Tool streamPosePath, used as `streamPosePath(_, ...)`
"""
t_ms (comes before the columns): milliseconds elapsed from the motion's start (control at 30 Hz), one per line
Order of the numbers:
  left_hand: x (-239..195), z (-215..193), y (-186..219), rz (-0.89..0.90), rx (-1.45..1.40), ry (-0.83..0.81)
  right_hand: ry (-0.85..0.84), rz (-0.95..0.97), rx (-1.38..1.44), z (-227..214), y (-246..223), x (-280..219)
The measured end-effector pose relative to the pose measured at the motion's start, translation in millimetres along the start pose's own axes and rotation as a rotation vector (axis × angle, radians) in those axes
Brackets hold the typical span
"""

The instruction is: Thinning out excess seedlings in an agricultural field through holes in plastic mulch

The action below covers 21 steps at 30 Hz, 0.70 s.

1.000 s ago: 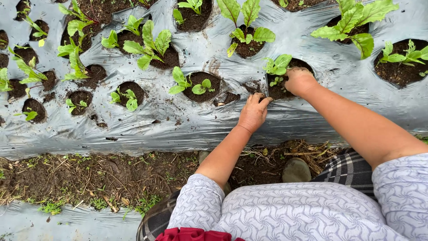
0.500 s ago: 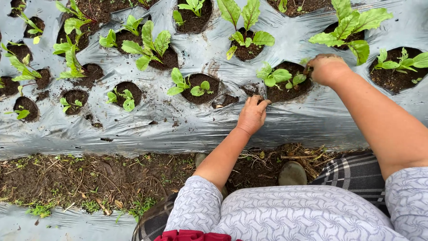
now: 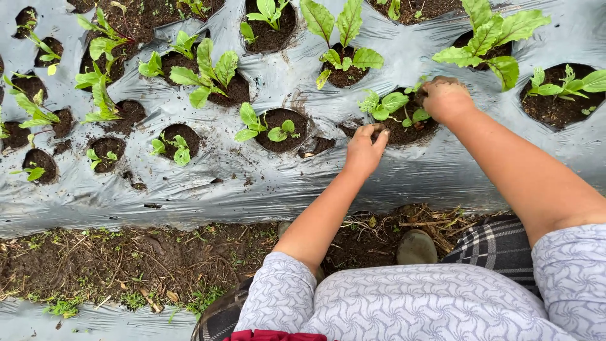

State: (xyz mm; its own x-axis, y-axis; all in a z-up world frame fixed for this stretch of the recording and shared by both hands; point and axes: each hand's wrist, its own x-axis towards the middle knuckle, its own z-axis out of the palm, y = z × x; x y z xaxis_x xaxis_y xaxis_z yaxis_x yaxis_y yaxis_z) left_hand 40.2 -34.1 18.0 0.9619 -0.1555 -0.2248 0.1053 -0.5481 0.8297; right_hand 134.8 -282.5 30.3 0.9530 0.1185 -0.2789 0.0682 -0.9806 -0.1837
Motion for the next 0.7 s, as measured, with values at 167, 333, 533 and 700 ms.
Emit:
streamPosePath(167, 22.0, -6.7, 38.1, -0.302, -0.38, -0.102, 0.265, -0.148, -0.25, 37.3, -31.5, 0.3)
streamPosePath(333, 40.4, 17.7, -9.2, -0.398, -0.612, 0.017, 0.282, -0.117, -0.069, 76.2, -6.9, 28.3)
streamPosePath(533, 20.7, 6.2, -23.6, -0.387, -0.744, -0.005, 0.209, -0.085, 0.019, 57.2, -45.8, 31.1)
streamPosePath(700, 29.0, -4.5, -35.2, -0.316, -0.757, 0.043, -0.11, -0.041, 0.122, 7.3, -57.6, 16.3)
